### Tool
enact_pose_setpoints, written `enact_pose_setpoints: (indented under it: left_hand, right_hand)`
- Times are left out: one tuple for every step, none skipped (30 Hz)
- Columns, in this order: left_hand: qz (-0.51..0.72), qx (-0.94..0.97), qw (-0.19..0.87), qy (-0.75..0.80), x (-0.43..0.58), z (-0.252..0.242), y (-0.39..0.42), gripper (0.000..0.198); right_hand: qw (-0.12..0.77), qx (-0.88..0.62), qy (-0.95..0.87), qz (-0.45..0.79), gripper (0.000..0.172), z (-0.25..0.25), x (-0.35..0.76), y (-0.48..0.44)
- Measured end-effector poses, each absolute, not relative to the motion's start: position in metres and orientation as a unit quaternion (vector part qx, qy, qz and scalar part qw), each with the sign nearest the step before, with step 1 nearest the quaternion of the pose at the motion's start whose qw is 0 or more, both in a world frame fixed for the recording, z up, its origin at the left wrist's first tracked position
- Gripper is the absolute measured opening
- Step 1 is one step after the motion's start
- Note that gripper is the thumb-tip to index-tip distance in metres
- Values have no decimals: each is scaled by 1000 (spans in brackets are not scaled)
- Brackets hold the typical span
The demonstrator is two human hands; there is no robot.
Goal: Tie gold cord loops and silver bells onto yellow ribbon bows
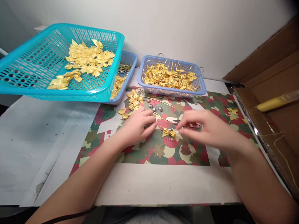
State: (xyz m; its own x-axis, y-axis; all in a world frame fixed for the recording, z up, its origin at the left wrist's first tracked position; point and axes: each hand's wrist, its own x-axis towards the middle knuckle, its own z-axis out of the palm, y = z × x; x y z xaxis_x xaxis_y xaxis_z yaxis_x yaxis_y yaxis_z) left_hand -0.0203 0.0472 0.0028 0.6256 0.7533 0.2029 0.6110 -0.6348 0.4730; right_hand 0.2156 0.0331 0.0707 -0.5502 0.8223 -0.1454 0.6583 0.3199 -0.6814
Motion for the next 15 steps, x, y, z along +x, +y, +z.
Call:
enact_pose_setpoints:
  left_hand:
    - [194,882,184,387,-20,3,47,30]
    - [193,882,185,387,-21,3,47,30]
    - [191,883,186,387,-20,3,47,30]
    - [190,883,186,387,-20,3,48,30]
    - [190,883,189,385,-20,3,48,30]
    - [189,883,193,383,-19,3,47,29]
    - [189,884,197,380,-19,3,47,29]
    - [190,885,202,375,-18,4,47,29]
    - [190,885,208,370,-17,4,47,29]
    - [190,886,214,364,-17,5,47,29]
    - [190,887,221,358,-17,6,46,30]
    - [191,888,227,352,-16,7,46,30]
    - [191,888,234,347,-16,8,46,31]
    - [192,888,239,342,-16,9,45,31]
    - [194,888,244,338,-16,10,45,31]
  right_hand:
    - [97,-442,-803,389,12,67,214,21]
    - [86,-443,-792,412,15,61,211,8]
    - [94,-470,-771,419,25,53,207,-4]
    - [113,-498,-755,413,35,43,203,-14]
    - [136,-525,-741,396,44,34,199,-22]
    - [154,-545,-732,380,48,25,195,-27]
    - [175,-561,-725,359,49,18,193,-29]
    - [195,-574,-719,341,48,12,192,-29]
    - [212,-584,-714,323,45,8,191,-27]
    - [226,-592,-711,306,41,6,192,-24]
    - [236,-598,-709,290,37,5,193,-21]
    - [241,-603,-709,275,33,5,195,-18]
    - [243,-604,-712,263,29,6,196,-15]
    - [242,-602,-718,252,26,6,197,-12]
    - [240,-599,-725,242,24,7,197,-11]
